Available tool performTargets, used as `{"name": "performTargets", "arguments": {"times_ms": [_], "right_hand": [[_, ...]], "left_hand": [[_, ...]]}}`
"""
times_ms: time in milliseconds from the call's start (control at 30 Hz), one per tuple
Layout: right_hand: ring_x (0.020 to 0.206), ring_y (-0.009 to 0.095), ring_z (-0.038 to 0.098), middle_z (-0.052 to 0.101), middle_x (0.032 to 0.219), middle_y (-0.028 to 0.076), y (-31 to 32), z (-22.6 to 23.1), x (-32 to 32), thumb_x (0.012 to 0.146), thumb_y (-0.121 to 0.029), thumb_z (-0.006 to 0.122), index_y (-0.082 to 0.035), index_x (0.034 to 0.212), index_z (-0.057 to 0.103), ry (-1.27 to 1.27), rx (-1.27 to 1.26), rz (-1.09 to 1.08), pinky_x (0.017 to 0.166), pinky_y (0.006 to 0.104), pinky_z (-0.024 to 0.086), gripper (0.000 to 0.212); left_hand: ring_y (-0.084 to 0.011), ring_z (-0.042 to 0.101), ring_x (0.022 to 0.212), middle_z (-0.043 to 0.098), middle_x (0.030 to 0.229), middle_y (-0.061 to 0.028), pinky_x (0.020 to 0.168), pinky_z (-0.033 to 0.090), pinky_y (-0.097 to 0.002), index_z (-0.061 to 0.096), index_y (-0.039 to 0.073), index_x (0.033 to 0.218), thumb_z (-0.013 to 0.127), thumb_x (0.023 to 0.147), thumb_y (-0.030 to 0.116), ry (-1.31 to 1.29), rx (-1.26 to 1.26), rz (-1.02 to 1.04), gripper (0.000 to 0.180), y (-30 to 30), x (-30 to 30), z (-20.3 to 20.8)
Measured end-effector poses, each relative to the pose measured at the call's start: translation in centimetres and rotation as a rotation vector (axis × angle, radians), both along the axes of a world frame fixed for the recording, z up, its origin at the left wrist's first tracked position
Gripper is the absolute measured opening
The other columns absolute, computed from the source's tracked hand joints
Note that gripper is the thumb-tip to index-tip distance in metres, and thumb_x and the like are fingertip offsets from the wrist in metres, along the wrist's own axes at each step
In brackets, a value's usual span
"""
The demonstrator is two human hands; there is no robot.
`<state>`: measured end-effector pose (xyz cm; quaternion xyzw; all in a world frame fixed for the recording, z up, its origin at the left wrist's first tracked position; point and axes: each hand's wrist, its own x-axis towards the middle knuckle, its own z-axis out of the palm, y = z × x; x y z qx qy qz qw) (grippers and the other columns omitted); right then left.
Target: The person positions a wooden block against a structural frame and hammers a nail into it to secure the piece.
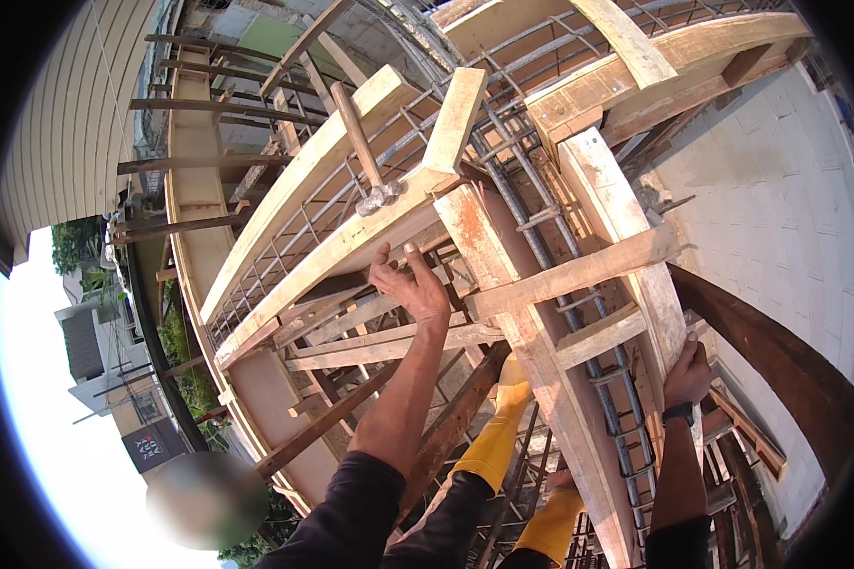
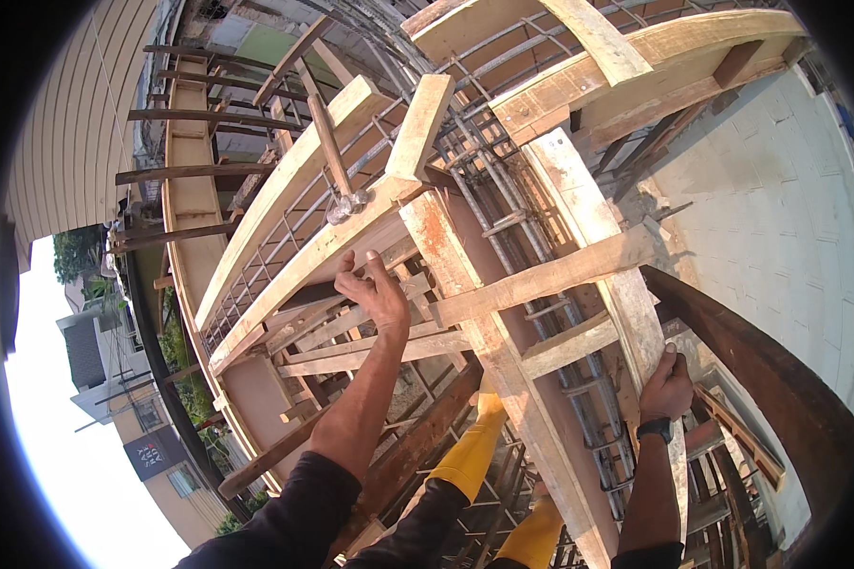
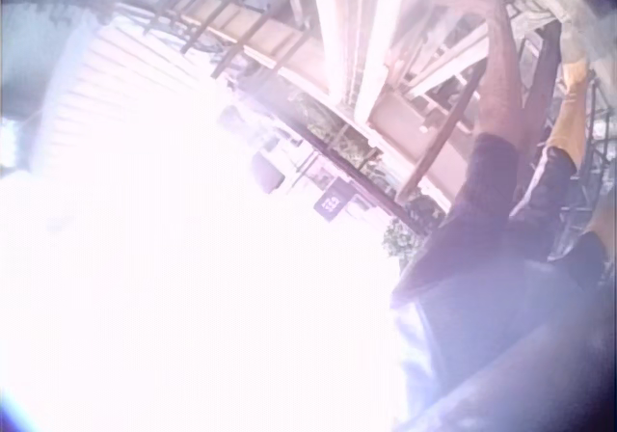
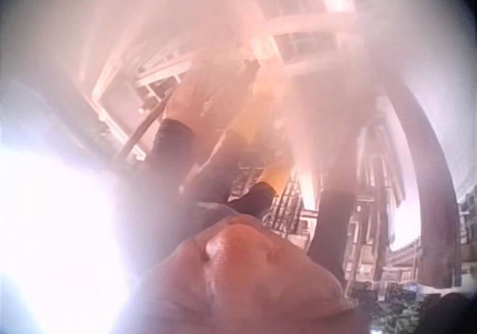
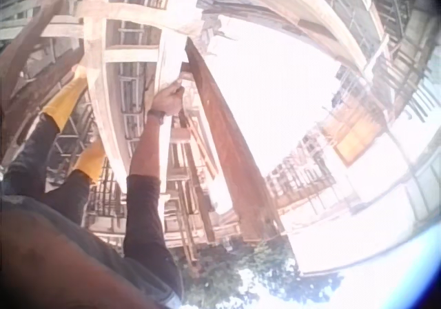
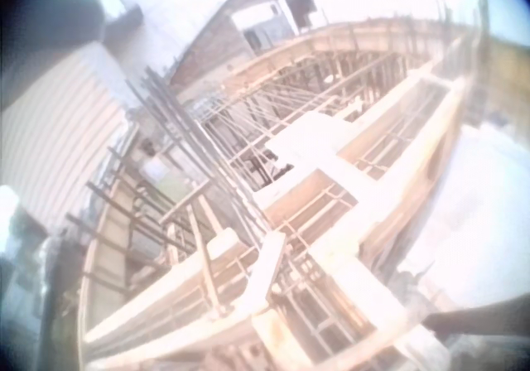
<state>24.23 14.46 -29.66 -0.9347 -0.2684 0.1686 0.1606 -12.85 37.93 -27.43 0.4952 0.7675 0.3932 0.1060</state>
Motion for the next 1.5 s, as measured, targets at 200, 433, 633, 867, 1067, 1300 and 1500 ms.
{"name": "performTargets", "arguments": {"times_ms": [200,433,633,867,1067,1300,1500], "right_hand": [[0.074,0.049,0.064,0.066,0.076,0.025,-0.2,-0.8,0.5,0.106,-0.053,0.04,-0.005,0.091,0.068,-0.04,0.013,0.086,0.062,0.0554,0.047,0.057],[0.074,0.048,0.065,0.066,0.076,0.024,0.1,-0.2,0.2,0.105,-0.054,0.041,-0.007,0.09,0.066,-0.038,0.028,0.06,0.062,0.0566,0.048,0.056],[0.073,0.043,0.068,0.068,0.076,0.021,-0.6,-0.4,0.4,0.104,-0.057,0.044,-0.011,0.099,0.068,-0.044,0.074,0.063,0.064,0.0514,0.051,0.052],[0.137,0.043,0.041,0.044,0.148,0.025,-2.7,7.2,-1.3,0.084,-0.053,0.078,0.002,0.152,0.036,-0.056,0.565,0.389,0.111,0.0545,0.036,0.097],[0.119,0.036,0.06,0.062,0.13,0.019,-5.9,24.6,-10.6,0.075,-0.06,0.083,-0.003,0.138,0.053,0.559,0.576,0.889,0.104,0.0486,0.044,0.09],[0.059,0.032,0.069,0.067,0.065,0.013,-21.9,26.0,-13.5,0.085,-0.043,0.081,-0.002,0.109,0.07,1.233,0.264,0.311,0.057,0.0403,0.055,0.049],[0.068,0.041,0.069,0.069,0.073,0.021,-32.4,23.3,-12.5,0.087,-0.038,0.077,-0.002,0.105,0.065,0.717,-0.179,0.205,0.061,0.0492,0.056,0.042]], "left_hand": [[-0.045,0.043,0.137,0.049,0.145,-0.0261,0.112,0.036,-0.0557,0.032,0.022,0.159,0.068,0.09,0.061,0.376,-0.435,-0.424,0.087,12.7,-10.3,0.9],[-0.0388,0.056,0.119,0.06,0.124,-0.0198,0.099,0.047,-0.0488,0.045,0.025,0.153,0.067,0.095,0.037,0.81,-0.395,-0.732,0.063,12.1,-10.5,4.1],[-0.0361,0.058,0.098,0.059,0.102,-0.0166,0.087,0.048,-0.0472,0.052,0.016,0.147,0.062,0.1,0.026,0.642,-0.281,-0.835,0.049,4.3,-8.3,13.2],[-0.0266,0.062,0.072,0.069,0.09,-0.0123,0.065,0.049,-0.0387,0.063,0.001,0.132,0.069,0.096,0.036,0.322,-0.232,-1.407,0.051,-7.4,-4.7,30.2],[-0.0186,0.062,0.077,0.068,0.096,-0.0089,0.068,0.051,-0.0306,0.062,-0.001,0.133,0.061,0.104,0.037,-0.499,-0.63,-1.348,0.048,-15.8,4.0,35.2],[-0.0119,0.055,0.105,0.053,0.129,-0.0078,0.094,0.048,-0.0272,0.054,0.003,0.141,0.045,0.111,0.025,-0.927,-1.236,-0.552,0.038,-27.1,5.8,35.6],[-0.0223,0.046,0.126,0.051,0.136,-0.0106,0.107,0.039,-0.0429,0.056,0.004,0.134,0.047,0.106,0.022,-0.508,-1.433,-0.524,0.034,-37.1,-1.3,38.5]]}}
